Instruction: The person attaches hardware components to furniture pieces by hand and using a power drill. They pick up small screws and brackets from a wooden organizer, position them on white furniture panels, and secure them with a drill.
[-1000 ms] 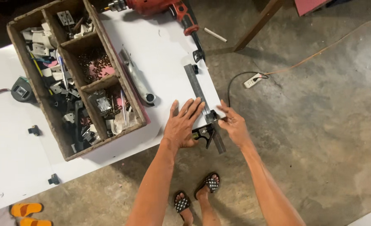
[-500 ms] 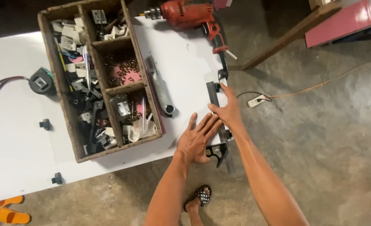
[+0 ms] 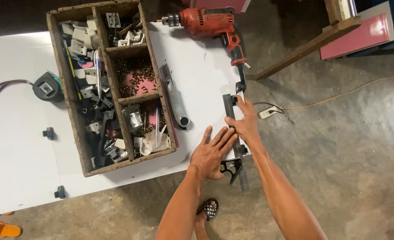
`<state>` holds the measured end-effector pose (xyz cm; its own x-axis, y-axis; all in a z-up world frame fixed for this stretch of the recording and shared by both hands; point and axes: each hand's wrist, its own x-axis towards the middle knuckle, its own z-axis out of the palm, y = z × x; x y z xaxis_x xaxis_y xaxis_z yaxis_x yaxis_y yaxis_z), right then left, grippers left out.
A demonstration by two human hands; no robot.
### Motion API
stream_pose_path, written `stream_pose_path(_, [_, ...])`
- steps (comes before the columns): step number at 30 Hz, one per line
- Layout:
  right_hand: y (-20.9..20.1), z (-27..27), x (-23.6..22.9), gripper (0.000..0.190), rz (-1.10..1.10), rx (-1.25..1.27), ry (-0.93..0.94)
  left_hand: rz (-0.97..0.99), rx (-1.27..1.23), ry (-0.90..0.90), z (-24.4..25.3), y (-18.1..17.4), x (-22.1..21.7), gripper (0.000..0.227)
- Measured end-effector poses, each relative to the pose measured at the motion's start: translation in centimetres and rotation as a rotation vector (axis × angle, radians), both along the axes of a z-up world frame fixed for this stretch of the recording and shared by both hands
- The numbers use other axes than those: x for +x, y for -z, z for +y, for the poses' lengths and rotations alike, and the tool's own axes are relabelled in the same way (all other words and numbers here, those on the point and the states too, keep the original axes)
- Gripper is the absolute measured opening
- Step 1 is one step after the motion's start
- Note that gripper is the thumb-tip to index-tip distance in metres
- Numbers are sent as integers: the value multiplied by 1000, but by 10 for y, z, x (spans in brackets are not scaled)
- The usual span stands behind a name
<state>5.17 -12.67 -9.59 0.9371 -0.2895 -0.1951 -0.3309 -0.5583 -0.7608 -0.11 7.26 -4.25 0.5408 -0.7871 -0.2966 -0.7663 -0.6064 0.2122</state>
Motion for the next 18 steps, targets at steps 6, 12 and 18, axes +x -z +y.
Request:
stream_pose_path(6, [-34, 8, -4, 98, 25, 7, -111, 14, -3, -13, 0, -4, 0, 138])
stream_pose_path(12, [22, -14, -9, 52, -240, 225, -19, 21, -1, -9, -2, -2, 0, 141])
stream_pose_path(18, [17, -11, -4, 47, -220, 232, 77, 35, -11, -17, -4, -4, -1, 142])
